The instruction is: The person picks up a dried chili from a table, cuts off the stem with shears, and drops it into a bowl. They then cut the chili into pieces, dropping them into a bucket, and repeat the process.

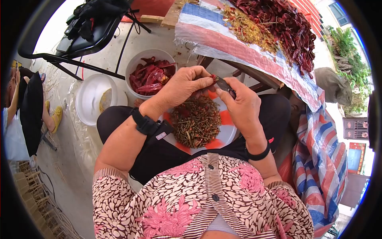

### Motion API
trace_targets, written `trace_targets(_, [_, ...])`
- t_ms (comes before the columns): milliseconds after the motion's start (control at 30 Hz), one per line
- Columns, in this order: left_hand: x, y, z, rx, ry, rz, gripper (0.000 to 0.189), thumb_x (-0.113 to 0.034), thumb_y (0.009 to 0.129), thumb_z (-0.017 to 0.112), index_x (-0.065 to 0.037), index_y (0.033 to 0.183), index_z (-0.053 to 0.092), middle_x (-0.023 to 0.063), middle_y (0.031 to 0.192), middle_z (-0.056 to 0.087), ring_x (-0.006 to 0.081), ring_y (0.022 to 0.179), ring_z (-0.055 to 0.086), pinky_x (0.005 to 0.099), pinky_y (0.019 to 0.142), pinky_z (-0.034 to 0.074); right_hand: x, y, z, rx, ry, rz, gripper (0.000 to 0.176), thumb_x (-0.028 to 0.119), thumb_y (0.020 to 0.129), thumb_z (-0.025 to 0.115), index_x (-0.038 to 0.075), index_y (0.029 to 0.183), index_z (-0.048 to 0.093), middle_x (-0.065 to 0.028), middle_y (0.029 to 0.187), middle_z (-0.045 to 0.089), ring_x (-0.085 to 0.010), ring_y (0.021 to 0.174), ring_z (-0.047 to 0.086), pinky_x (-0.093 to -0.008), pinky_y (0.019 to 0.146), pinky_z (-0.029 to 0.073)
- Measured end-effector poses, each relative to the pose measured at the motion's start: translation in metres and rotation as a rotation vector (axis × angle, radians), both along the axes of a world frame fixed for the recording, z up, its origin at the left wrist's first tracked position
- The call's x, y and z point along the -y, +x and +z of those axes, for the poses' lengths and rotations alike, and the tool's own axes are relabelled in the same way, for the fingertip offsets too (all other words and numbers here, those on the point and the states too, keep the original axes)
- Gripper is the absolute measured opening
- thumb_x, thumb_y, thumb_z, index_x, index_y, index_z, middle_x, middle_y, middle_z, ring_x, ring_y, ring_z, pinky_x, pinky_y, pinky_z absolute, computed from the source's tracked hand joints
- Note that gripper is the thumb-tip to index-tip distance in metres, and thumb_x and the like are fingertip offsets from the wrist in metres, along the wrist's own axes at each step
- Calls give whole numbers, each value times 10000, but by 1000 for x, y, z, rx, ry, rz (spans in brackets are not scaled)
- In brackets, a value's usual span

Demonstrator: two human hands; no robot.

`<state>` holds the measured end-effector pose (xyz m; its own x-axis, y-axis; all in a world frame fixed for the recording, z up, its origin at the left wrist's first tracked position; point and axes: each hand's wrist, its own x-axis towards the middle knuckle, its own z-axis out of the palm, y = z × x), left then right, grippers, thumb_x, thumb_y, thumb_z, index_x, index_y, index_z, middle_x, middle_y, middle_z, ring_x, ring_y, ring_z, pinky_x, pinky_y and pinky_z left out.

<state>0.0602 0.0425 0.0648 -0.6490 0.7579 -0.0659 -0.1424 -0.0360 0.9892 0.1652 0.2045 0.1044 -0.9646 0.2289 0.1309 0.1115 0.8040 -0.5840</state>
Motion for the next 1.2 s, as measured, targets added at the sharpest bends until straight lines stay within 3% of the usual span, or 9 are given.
trace_targets(167, [-1, -1, -4, 84, 26, -64, 164, -218, 948, 584, -57, 921, 602, -18, 754, 634, 17, 637, 526, 158, 559, 400, -4, 1, 1, 54, -17, 36, 238, 259, 850, 659, 88, 1015, 642, -58, 759, 649, -228, 709, 638, -307, 643, 478])
trace_targets(267, [1, -1, -2, 192, 158, -172, 151, -207, 949, 583, -58, 931, 592, -7, 794, 642, 24, 660, 544, 159, 561, 403, -16, -1, -17, 75, -705, 228, 222, 255, 907, 611, 50, 989, 631, -4, 678, 583, -124, 577, 562, -237, 526, 415])
trace_targets(367, [3, -2, -2, 191, 194, -242, 141, -198, 947, 585, -58, 957, 591, 3, 841, 650, 31, 694, 560, 166, 580, 421, -27, 2, 1, 427, -1101, 237, 227, 253, 965, 539, 35, 963, 603, 51, 616, 470, -18, 453, 416, -172, 407, 299])
trace_targets(467, [4, -1, 2, 207, 248, -288, 136, -195, 942, 591, -62, 966, 595, 5, 858, 651, 37, 718, 571, 171, 610, 441, -29, 4, -2, 508, -1651, 334, 211, 247, 982, 498, 48, 954, 564, 55, 582, 371, 1, 387, 265, -167, 354, 191])
trace_targets(567, [4, 0, 2, 184, 246, -250, 133, -191, 937, 598, -63, 976, 597, 5, 857, 651, 43, 733, 577, 174, 634, 452, -27, 5, -11, 498, -1804, 273, 226, 252, 998, 456, 49, 939, 537, 58, 585, 348, -8, 382, 266, -161, 351, 212])
trace_targets(767, [6, -1, 3, 213, 238, -256, 134, -190, 936, 599, -61, 972, 595, 12, 849, 656, 46, 715, 579, 172, 624, 444, -23, 9, 0, 235, -1248, 224, 205, 192, 911, 630, 37, 1023, 555, 56, 637, 457, 12, 439, 325, -155, 405, 244])
trace_targets(867, [6, 1, 2, 219, 225, -260, 141, -202, 934, 603, -65, 967, 595, 16, 832, 657, 43, 700, 575, 170, 597, 425, -14, 10, -10, -143, -668, 199, 337, 105, 816, 733, 29, 1093, 557, 53, 679, 512, 25, 537, 376, -152, 488, 300])
trace_targets(1000, [4, 2, 0, 232, 172, -301, 150, -214, 930, 610, -68, 965, 596, 14, 813, 655, 37, 674, 550, 176, 582, 406, -10, 7, -12, -238, -419, 222, 215, 66, 816, 722, 20, 997, 617, 58, 761, 570, -13, 646, 456, -184, 591, 397])
trace_targets(1200, [8, 3, 3, 142, 62, -381, 159, -207, 922, 619, -55, 970, 618, 6, 804, 652, 43, 654, 514, 191, 593, 408, -17, 8, -5, 70, -826, 207, 153, 155, 888, 664, 19, 944, 621, 37, 710, 563, -27, 579, 462, -188, 527, 377])
